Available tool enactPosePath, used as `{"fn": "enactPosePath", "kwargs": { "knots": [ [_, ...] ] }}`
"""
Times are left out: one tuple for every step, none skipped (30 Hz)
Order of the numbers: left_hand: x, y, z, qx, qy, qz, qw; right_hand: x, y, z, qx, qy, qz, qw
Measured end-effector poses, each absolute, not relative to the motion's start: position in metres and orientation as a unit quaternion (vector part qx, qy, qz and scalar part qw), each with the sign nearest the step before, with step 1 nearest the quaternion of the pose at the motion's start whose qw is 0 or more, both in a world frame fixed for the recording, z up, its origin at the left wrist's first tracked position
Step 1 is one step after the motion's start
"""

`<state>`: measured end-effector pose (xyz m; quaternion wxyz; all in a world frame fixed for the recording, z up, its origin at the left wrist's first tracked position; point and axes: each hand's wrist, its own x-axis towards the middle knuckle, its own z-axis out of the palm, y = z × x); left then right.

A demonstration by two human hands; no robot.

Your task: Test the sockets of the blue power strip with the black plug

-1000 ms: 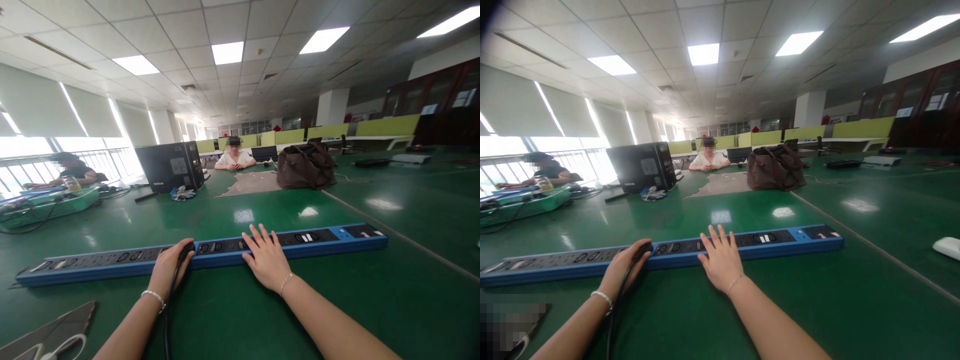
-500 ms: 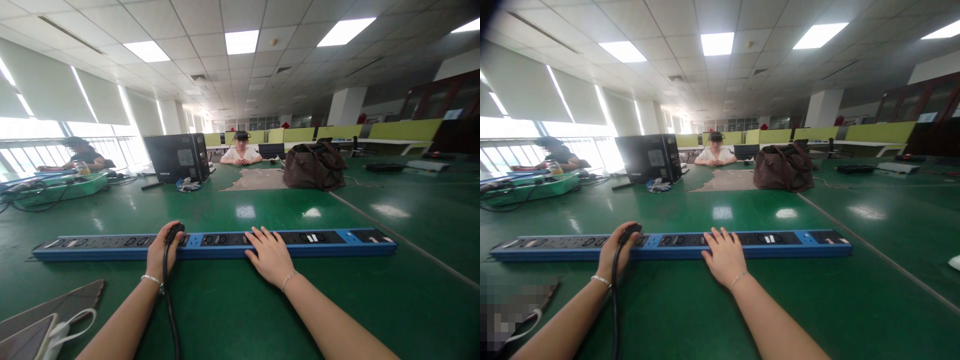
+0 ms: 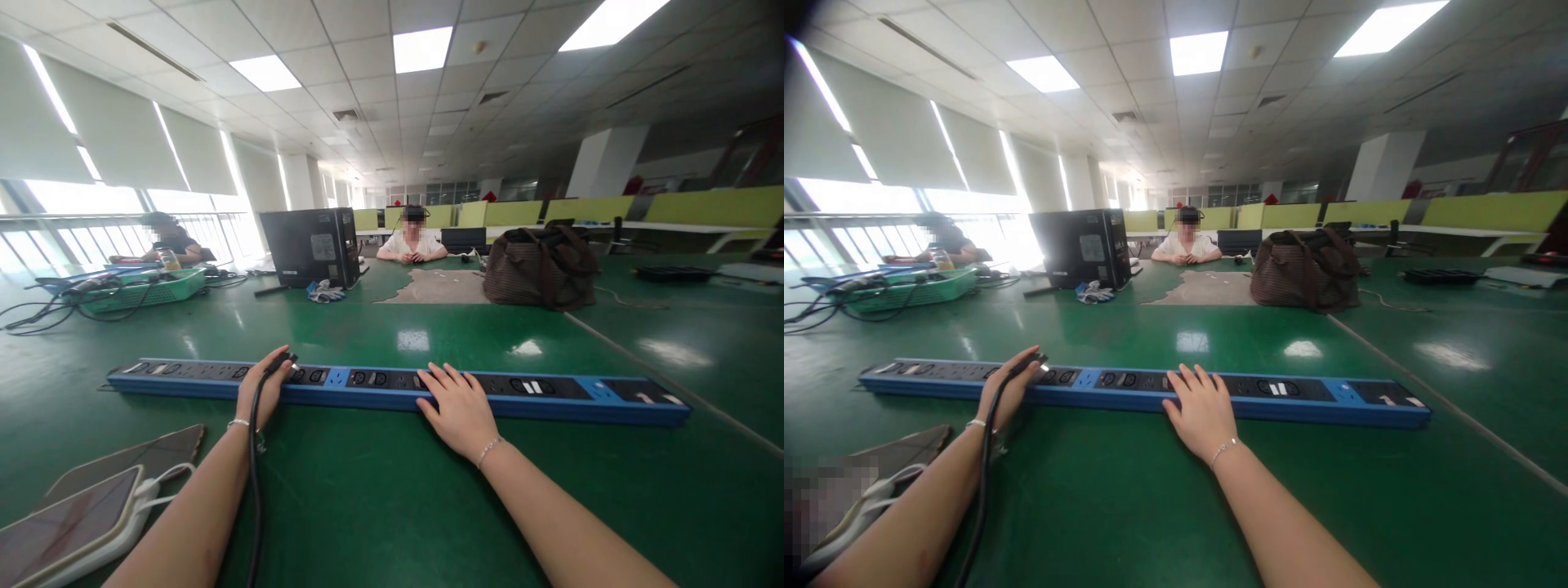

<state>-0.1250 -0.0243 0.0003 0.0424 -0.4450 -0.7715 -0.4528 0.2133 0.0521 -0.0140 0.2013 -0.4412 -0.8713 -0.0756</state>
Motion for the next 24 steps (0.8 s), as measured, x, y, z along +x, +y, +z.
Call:
{"fn": "enactPosePath", "kwargs": {
  "knots": [
    [-0.125,-0.025,0.001,-0.443,-0.769,-0.460,0.043,0.213,0.052,-0.014,-0.441,-0.871,-0.076,0.203],
    [-0.125,-0.025,0.002,-0.434,-0.768,-0.469,0.048,0.213,0.052,-0.014,-0.441,-0.871,-0.076,0.204],
    [-0.126,-0.026,0.002,-0.418,-0.770,-0.479,0.056,0.213,0.052,-0.014,-0.441,-0.871,-0.076,0.204],
    [-0.129,-0.027,0.001,-0.399,-0.774,-0.487,0.065,0.213,0.052,-0.014,-0.441,-0.871,-0.075,0.203],
    [-0.132,-0.027,0.000,-0.379,-0.781,-0.491,0.073,0.213,0.052,-0.014,-0.442,-0.871,-0.074,0.201],
    [-0.137,-0.028,-0.001,-0.365,-0.789,-0.488,0.077,0.213,0.052,-0.013,-0.442,-0.871,-0.073,0.201],
    [-0.141,-0.029,-0.003,-0.359,-0.798,-0.478,0.076,0.213,0.052,-0.013,-0.442,-0.871,-0.072,0.200],
    [-0.145,-0.030,-0.005,-0.360,-0.806,-0.465,0.073,0.213,0.052,-0.014,-0.442,-0.871,-0.073,0.201],
    [-0.149,-0.031,-0.006,-0.365,-0.812,-0.450,0.068,0.213,0.053,-0.014,-0.442,-0.871,-0.073,0.202],
    [-0.152,-0.032,-0.008,-0.371,-0.816,-0.439,0.064,0.213,0.053,-0.014,-0.441,-0.871,-0.074,0.203],
    [-0.155,-0.032,-0.009,-0.377,-0.816,-0.433,0.062,0.213,0.053,-0.014,-0.441,-0.871,-0.075,0.204],
    [-0.156,-0.033,-0.010,-0.383,-0.814,-0.433,0.062,0.213,0.053,-0.014,-0.441,-0.871,-0.075,0.204],
    [-0.156,-0.033,-0.010,-0.388,-0.809,-0.436,0.065,0.213,0.053,-0.014,-0.440,-0.871,-0.075,0.203],
    [-0.156,-0.034,-0.010,-0.394,-0.805,-0.439,0.069,0.213,0.053,-0.014,-0.440,-0.872,-0.075,0.202],
    [-0.156,-0.034,-0.010,-0.401,-0.801,-0.440,0.072,0.213,0.053,-0.014,-0.440,-0.872,-0.075,0.201],
    [-0.156,-0.034,-0.010,-0.408,-0.798,-0.437,0.077,0.213,0.053,-0.014,-0.440,-0.872,-0.075,0.201],
    [-0.155,-0.034,-0.010,-0.417,-0.796,-0.431,0.080,0.213,0.053,-0.014,-0.441,-0.871,-0.076,0.202],
    [-0.155,-0.034,-0.010,-0.426,-0.796,-0.422,0.085,0.213,0.053,-0.014,-0.441,-0.871,-0.077,0.203],
    [-0.155,-0.034,-0.010,-0.436,-0.794,-0.413,0.092,0.213,0.053,-0.014,-0.441,-0.870,-0.078,0.204],
    [-0.154,-0.034,-0.009,-0.446,-0.793,-0.403,0.099,0.213,0.053,-0.014,-0.441,-0.870,-0.078,0.206],
    [-0.155,-0.034,-0.009,-0.455,-0.791,-0.394,0.105,0.213,0.053,-0.014,-0.440,-0.870,-0.079,0.207],
    [-0.155,-0.034,-0.009,-0.464,-0.790,-0.386,0.109,0.213,0.053,-0.014,-0.439,-0.870,-0.079,0.208],
    [-0.155,-0.034,-0.008,-0.469,-0.788,-0.382,0.111,0.213,0.053,-0.014,-0.439,-0.871,-0.079,0.208],
    [-0.155,-0.034,-0.008,-0.472,-0.788,-0.381,0.111,0.213,0.053,-0.014,-0.439,-0.871,-0.078,0.208]
  ]
}}
